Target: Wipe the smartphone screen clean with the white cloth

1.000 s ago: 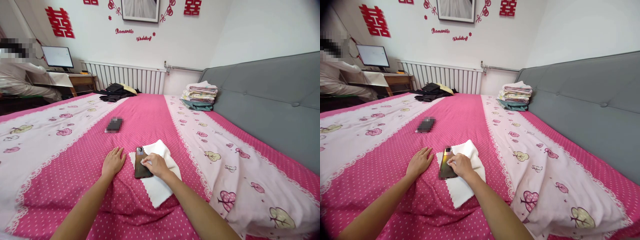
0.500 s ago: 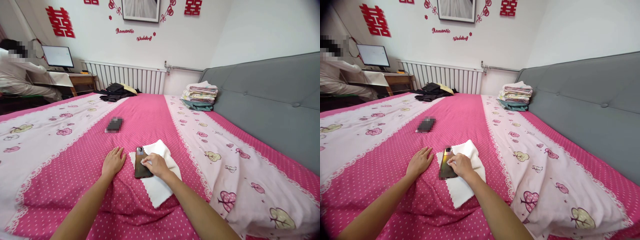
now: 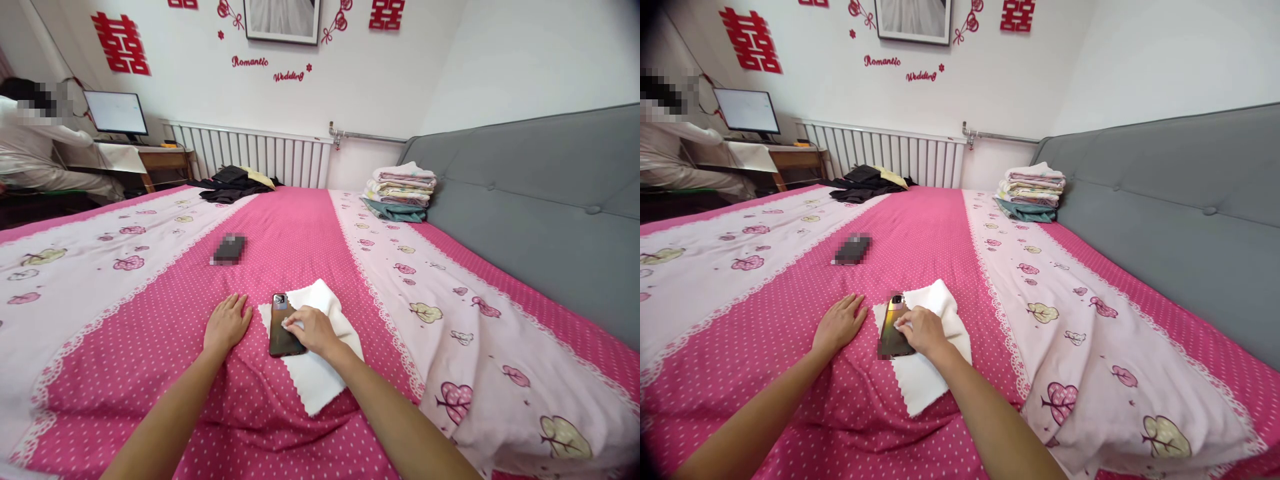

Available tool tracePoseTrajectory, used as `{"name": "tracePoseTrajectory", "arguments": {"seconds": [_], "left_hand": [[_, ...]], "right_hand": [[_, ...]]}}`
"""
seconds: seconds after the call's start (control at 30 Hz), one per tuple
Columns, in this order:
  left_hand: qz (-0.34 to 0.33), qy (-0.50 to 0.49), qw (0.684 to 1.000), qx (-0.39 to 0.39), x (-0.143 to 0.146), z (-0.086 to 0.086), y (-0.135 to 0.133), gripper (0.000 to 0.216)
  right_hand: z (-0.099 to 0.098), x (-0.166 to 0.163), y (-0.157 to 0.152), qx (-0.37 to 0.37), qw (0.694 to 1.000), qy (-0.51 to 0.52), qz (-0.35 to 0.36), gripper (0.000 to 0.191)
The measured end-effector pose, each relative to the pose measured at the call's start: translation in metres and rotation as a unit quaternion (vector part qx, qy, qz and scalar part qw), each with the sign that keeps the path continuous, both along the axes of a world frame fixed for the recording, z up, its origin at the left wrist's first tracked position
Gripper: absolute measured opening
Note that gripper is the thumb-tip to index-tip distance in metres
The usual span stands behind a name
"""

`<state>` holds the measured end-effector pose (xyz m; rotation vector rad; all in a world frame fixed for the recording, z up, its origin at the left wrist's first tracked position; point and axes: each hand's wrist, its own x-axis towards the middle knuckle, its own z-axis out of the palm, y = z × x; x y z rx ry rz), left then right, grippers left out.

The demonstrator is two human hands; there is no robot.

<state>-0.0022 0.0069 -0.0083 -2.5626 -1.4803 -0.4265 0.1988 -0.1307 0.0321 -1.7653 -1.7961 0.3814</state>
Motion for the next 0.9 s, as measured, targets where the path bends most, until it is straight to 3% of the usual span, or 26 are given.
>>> {"name": "tracePoseTrajectory", "arguments": {"seconds": [0.9], "left_hand": [[-0.002, 0.004, 1.0, 0.002, 0.0001, 0.0014, -0.0011, 0.053]], "right_hand": [[-0.0003, -0.0001, 0.0003, -0.001, 1.0, 0.011, 0.0, 0.017]]}}
